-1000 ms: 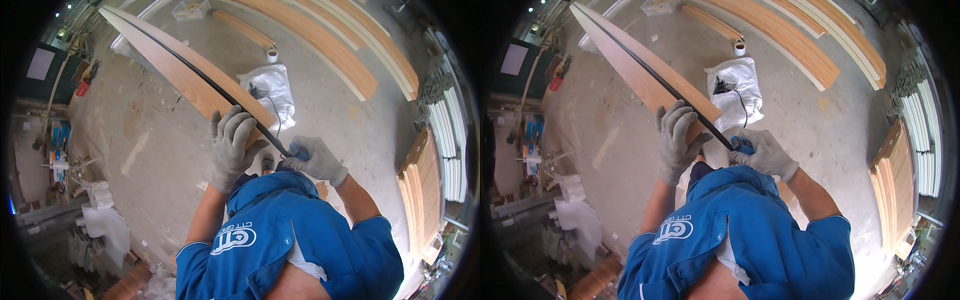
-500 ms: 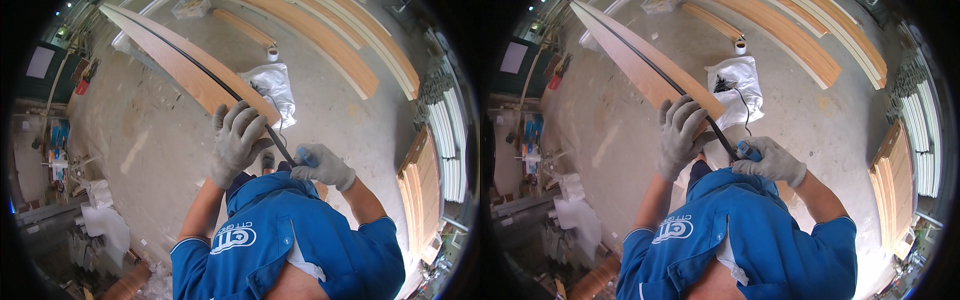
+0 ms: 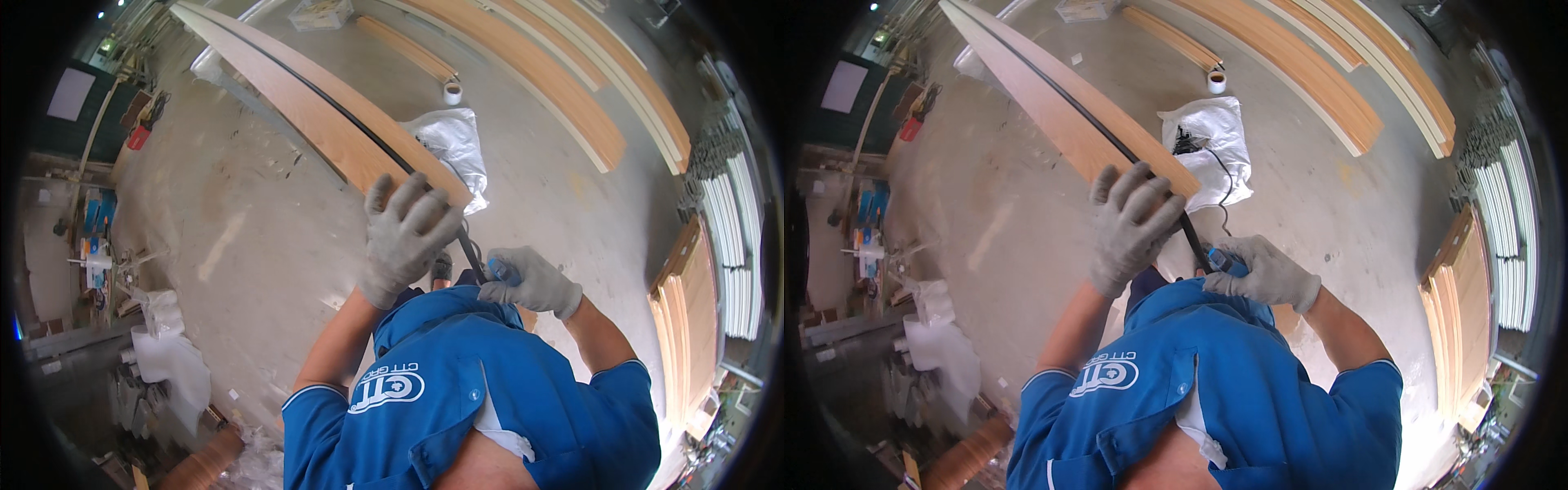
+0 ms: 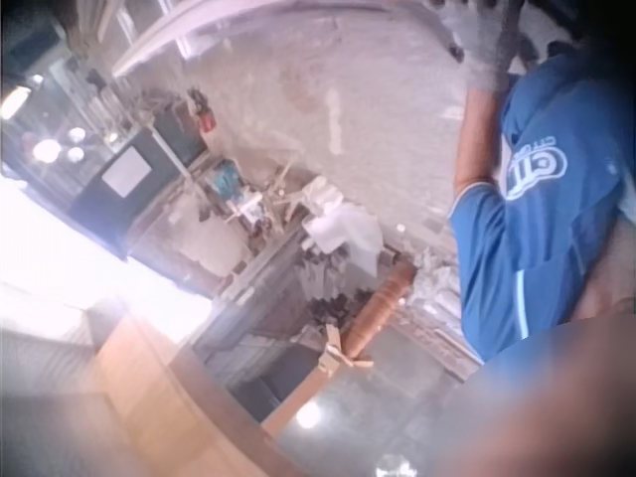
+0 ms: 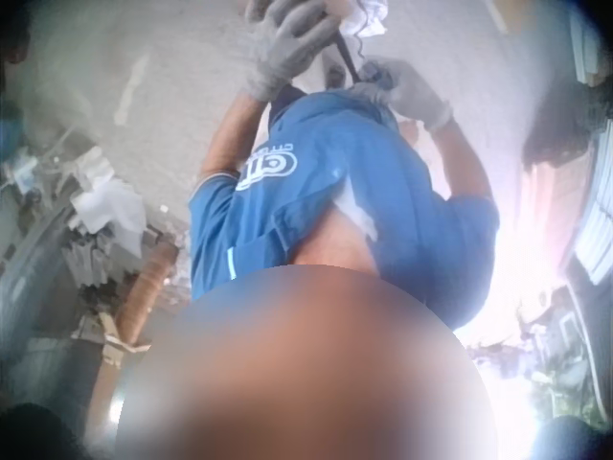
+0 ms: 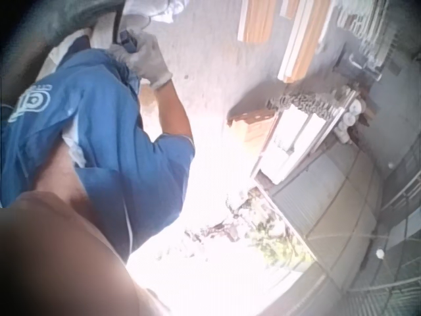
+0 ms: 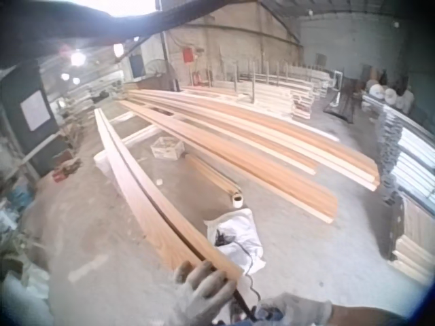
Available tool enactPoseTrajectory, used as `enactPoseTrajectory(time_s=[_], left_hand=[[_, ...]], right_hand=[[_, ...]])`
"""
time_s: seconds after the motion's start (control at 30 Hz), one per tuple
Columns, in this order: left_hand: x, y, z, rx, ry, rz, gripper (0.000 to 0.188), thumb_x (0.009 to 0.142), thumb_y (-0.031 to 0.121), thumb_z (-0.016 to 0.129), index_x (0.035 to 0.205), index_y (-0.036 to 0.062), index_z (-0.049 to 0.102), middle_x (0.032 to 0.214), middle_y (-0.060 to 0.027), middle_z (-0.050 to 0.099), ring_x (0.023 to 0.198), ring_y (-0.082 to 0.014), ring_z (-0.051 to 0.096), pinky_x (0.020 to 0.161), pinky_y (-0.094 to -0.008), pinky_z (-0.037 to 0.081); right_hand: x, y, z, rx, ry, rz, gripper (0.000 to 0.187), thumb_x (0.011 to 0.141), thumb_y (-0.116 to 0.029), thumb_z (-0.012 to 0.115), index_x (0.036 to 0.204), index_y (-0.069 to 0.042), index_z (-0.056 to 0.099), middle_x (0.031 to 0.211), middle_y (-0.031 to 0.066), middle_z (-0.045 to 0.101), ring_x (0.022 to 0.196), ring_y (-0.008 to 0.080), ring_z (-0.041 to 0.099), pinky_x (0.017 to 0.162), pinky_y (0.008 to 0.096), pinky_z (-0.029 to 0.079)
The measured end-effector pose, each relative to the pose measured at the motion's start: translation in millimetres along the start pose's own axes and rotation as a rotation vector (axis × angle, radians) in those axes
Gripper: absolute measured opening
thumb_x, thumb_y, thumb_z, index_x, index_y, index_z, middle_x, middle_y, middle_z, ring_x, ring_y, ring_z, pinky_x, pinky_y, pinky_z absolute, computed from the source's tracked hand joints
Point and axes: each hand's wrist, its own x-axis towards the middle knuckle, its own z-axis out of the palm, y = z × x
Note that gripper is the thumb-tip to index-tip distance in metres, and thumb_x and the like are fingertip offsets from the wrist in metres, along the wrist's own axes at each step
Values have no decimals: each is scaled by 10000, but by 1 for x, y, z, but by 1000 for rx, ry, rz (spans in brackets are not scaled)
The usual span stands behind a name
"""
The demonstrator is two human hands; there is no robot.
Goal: The person places a long wooden plank on a workbench, then inserts a black cable into a groove along the plank using a blue-handled tool. The person repeatedly pushes and adjusts the cable along the groove, then removes it and repeats the insertion on the same plank.
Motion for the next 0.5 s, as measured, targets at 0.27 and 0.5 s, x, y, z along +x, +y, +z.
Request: enactPoseTrajectory(time_s=[0.27,0.5], left_hand=[[8,6,7,-56,31,75,280,758,269,773,997,143,699,1106,-22,666,1150,-248,642,928,-456,490],[9,6,11,-143,104,35,238,797,269,754,980,130,690,1033,-16,660,1101,-207,665,823,-372,503]], right_hand=[[24,-6,-17,-101,15,-174,366,931,-369,778,990,-34,642,794,158,636,733,282,640,717,391,508],[156,-69,-88,-633,304,-374,335,1040,-330,584,1253,-73,600,1120,171,675,1028,340,680,879,412,523]])
